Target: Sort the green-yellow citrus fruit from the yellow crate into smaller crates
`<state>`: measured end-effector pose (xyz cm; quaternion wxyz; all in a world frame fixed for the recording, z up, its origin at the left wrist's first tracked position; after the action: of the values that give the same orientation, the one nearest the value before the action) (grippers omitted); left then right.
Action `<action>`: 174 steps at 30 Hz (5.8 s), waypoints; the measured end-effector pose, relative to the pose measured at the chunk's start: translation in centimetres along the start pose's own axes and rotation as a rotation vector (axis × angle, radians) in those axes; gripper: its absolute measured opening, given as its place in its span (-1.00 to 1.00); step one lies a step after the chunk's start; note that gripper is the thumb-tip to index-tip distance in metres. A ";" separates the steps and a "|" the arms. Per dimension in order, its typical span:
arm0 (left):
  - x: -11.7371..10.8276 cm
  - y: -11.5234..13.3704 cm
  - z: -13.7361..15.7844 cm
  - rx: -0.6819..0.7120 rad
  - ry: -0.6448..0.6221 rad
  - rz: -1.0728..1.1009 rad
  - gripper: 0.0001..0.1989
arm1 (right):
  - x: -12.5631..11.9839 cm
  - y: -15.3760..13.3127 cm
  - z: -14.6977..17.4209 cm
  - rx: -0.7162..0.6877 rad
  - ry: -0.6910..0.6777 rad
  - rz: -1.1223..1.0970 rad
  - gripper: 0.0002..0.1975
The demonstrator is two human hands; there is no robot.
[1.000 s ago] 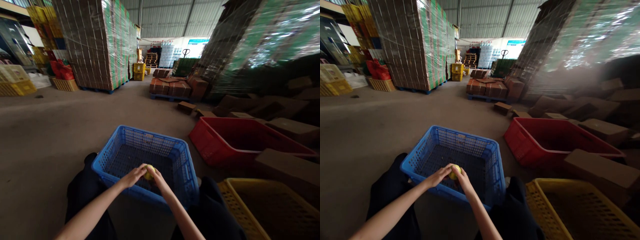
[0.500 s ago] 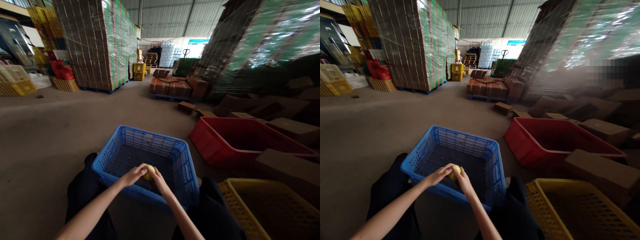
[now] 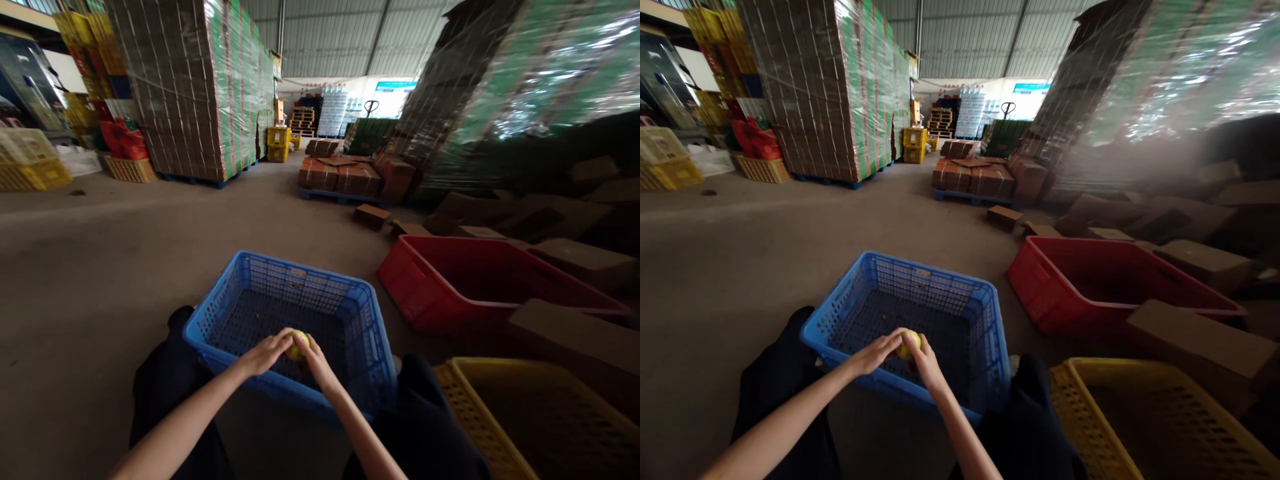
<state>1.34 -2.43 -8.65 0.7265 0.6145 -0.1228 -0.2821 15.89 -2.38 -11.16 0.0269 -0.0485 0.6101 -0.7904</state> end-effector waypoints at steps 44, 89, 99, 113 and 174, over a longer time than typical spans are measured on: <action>-0.3 0.1 -0.2 -0.018 -0.042 -0.029 -0.41 | 0.2 -0.9 0.1 0.085 -0.069 -0.022 -0.31; -0.4 -0.8 -0.9 0.061 0.067 -0.143 -0.31 | -0.6 -2.0 0.6 -0.280 0.131 0.169 -0.49; -0.4 -1.6 -2.5 0.072 0.201 0.112 -0.49 | -1.2 -3.0 0.5 -0.449 0.176 0.018 -0.33; 0.1 -0.5 -1.2 0.126 0.269 -0.069 -0.76 | -2.1 -3.7 0.7 -0.329 0.112 -0.081 -0.55; -1.0 2.3 0.1 0.143 0.064 0.126 -0.63 | -1.9 -3.1 0.0 -0.292 0.099 0.047 -0.50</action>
<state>1.11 -1.75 -6.26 0.7008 0.6644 -0.1577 -0.2065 17.82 -1.42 -8.27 0.0078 0.0014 0.7202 -0.6938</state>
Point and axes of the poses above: each hand's wrist, its own z-axis away from the middle knuckle, its own x-axis out of the palm, y = z × x, the point moved 3 cm from there along -z, towards the middle knuckle, and after that the axes turned 4 degrees about -x, right-handed, at the moved point
